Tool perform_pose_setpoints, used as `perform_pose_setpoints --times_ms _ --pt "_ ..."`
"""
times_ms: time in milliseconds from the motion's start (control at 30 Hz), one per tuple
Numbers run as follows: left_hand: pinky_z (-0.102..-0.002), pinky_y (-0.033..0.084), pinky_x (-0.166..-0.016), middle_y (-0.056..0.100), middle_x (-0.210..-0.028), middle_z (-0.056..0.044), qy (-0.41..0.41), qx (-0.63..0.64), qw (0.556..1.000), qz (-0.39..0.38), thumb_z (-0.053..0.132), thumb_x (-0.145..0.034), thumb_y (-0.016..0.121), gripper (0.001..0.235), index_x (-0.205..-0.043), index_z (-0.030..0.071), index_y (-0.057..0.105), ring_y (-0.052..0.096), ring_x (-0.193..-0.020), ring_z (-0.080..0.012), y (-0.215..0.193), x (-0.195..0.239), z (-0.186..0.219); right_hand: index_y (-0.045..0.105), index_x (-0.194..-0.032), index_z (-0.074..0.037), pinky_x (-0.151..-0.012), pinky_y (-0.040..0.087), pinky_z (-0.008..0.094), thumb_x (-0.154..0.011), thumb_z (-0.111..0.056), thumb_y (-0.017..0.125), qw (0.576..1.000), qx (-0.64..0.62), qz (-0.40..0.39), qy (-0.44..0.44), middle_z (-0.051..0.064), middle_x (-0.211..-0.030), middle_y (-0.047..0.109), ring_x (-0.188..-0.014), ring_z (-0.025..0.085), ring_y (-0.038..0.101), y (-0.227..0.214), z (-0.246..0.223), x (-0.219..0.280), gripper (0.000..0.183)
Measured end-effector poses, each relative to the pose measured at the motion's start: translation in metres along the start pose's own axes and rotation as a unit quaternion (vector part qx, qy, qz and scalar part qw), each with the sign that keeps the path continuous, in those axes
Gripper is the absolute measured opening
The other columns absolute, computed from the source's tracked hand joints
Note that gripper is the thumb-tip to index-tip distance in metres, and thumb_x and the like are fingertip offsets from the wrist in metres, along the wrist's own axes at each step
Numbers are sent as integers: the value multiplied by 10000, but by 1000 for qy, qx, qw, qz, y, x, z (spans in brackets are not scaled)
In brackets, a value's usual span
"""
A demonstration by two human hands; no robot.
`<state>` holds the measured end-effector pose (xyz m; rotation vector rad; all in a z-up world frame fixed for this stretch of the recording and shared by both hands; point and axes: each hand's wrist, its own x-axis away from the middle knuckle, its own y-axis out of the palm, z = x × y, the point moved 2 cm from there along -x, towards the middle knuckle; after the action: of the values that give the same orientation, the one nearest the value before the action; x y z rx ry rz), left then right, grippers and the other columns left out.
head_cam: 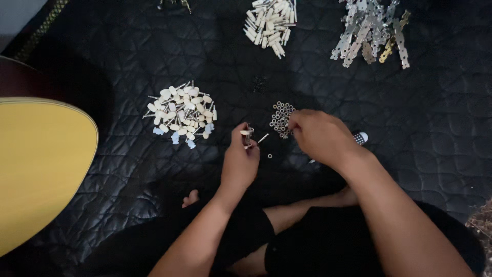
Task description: The person assembles guitar tuning pegs by inserting white plastic knobs into metal gear housings and securing them with a screwdriver. They also place small metal washers onto the shafts of the pegs. The person works with multiple piles of parts laid out on a black mat.
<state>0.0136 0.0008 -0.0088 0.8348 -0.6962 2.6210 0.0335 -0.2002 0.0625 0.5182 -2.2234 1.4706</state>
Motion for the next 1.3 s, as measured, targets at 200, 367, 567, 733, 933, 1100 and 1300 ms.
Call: perform_pose_setpoints --times_ms 200,367,567,733,933,1100,1300 --pt "-438 576 -760 754 -1064 -142 104 -136 984 48 141 -903 720 618 -1475 133 488 737 -921 -341 -3 11 16 735 -942 -59 -746 549 448 -971 -129 556 1000 1 -20 4 149 -901 724 -874 351 699 -8 -14 6 195" --pt "-477 559 -753 750 -1026 -156 157 -150 975 47 83 -918 675 545 -1440 95 519 716 -910 -385 -3 11 14 734 -998 -71 -811 553 452 -980 -123 509 997 -45 -59 -11 155 -982 730 -964 362 690 2 -17 1 231" --pt "-469 552 -752 754 -1020 -115 96 -126 987 35 172 -936 639 471 -1396 189 538 719 -941 -364 -1 3 7 739 -955 -87 -818 538 440 -928 -114 536 983 -180 -40 6 152 -901 741 -936 358 696 0 -20 0 206" --pt "-418 561 -832 774 -1050 -101 -8 31 999 29 227 -882 682 456 -1329 222 594 726 -1024 -349 0 -7 4 714 -812 -142 -809 525 415 -914 -150 480 963 -255 32 85 127 -802 738 -872 295 696 31 14 -20 255" --pt "-316 569 -765 768 -956 -67 21 199 980 -19 153 -818 759 512 -1309 170 616 725 -855 -226 7 0 18 716 -1165 -128 -890 515 439 -1009 -447 513 956 -266 -35 116 155 -999 754 -976 326 700 16 -7 -13 409" --pt "-322 585 -813 770 -968 -107 24 231 972 -41 113 -807 780 534 -1315 125 615 731 -877 -216 5 7 25 696 -939 -61 -760 481 407 -991 -299 578 949 -303 -78 37 135 -773 703 -802 265 616 30 -13 -14 271" --pt "-466 575 -867 752 -1084 -200 25 135 990 -29 180 -881 729 491 -1351 143 592 715 -1030 -419 2 8 24 733 -1026 -101 -626 504 384 -1004 -251 576 969 -226 -41 96 137 -725 706 -624 291 647 10 8 -12 218"
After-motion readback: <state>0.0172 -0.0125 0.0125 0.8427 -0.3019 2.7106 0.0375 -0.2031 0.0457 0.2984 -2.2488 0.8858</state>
